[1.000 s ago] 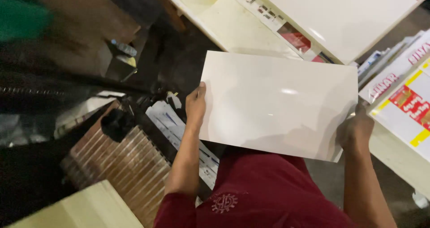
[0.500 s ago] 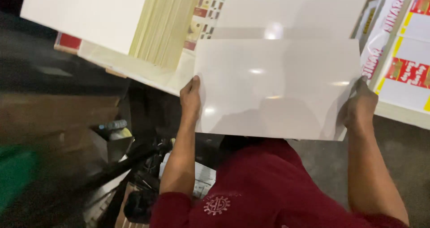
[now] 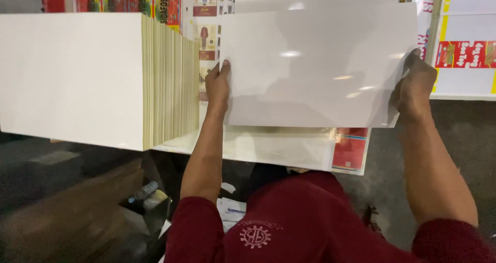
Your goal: Unboxing a stack of paper and loading it into an industrial printing machine.
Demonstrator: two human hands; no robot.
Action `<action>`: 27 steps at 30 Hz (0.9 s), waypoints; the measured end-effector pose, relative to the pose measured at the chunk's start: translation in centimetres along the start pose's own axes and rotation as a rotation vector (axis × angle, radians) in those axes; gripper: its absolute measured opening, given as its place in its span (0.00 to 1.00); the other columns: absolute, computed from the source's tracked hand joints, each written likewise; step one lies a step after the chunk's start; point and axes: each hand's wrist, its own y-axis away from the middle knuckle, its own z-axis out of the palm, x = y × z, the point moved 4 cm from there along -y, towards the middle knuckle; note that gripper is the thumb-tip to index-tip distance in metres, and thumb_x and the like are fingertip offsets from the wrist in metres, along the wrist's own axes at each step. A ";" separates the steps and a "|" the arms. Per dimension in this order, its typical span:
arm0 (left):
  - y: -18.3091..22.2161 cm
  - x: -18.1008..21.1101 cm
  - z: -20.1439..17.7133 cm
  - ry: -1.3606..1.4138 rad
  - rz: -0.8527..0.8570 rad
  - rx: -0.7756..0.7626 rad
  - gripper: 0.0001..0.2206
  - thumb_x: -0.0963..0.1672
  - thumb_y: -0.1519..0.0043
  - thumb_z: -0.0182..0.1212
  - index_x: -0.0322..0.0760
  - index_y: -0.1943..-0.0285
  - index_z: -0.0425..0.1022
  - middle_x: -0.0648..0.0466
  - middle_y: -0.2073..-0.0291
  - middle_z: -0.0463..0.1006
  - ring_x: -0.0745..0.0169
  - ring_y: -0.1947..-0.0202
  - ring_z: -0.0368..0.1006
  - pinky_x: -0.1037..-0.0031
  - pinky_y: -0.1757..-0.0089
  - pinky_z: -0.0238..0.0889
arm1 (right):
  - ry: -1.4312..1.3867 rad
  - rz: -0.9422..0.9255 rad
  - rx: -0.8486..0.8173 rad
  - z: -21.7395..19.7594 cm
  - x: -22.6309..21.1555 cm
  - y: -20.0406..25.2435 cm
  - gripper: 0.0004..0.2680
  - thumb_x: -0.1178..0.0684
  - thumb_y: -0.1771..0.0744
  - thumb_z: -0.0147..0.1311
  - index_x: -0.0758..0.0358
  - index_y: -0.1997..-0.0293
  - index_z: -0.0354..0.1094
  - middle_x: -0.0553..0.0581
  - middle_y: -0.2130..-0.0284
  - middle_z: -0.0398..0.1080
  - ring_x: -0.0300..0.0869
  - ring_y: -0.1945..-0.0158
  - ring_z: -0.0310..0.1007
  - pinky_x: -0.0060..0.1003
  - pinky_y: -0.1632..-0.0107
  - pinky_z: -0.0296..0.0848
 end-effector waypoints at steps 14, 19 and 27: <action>-10.4 -2.0 3.6 -0.092 -0.068 -0.060 0.25 0.50 0.36 0.60 0.25 0.36 0.73 0.43 0.44 0.80 0.57 0.44 0.72 0.70 0.43 0.61 | 0.280 -0.131 -0.037 0.6 5.7 -10.0 0.13 0.52 0.24 0.45 0.73 0.59 0.66 0.56 0.68 0.63 0.42 0.67 0.58 0.36 0.62 0.59; -12.7 -4.7 4.2 -0.147 -0.163 -0.105 0.28 0.52 0.36 0.60 0.27 0.35 0.71 0.43 0.41 0.77 0.56 0.41 0.72 0.70 0.42 0.60 | 0.499 -0.148 -0.095 1.0 6.1 -12.2 0.12 0.51 0.25 0.46 0.67 0.61 0.70 0.46 0.69 0.71 0.33 0.66 0.66 0.26 0.57 0.68; -15.7 -4.1 0.8 -0.661 0.690 -0.152 0.19 0.53 0.31 0.52 0.37 0.46 0.80 0.50 0.60 0.83 0.49 0.60 0.76 0.57 0.58 0.69 | 0.345 0.287 -0.174 3.0 6.6 -10.6 0.13 0.42 0.26 0.54 0.62 0.47 0.72 0.50 0.67 0.63 0.43 0.66 0.58 0.43 0.63 0.54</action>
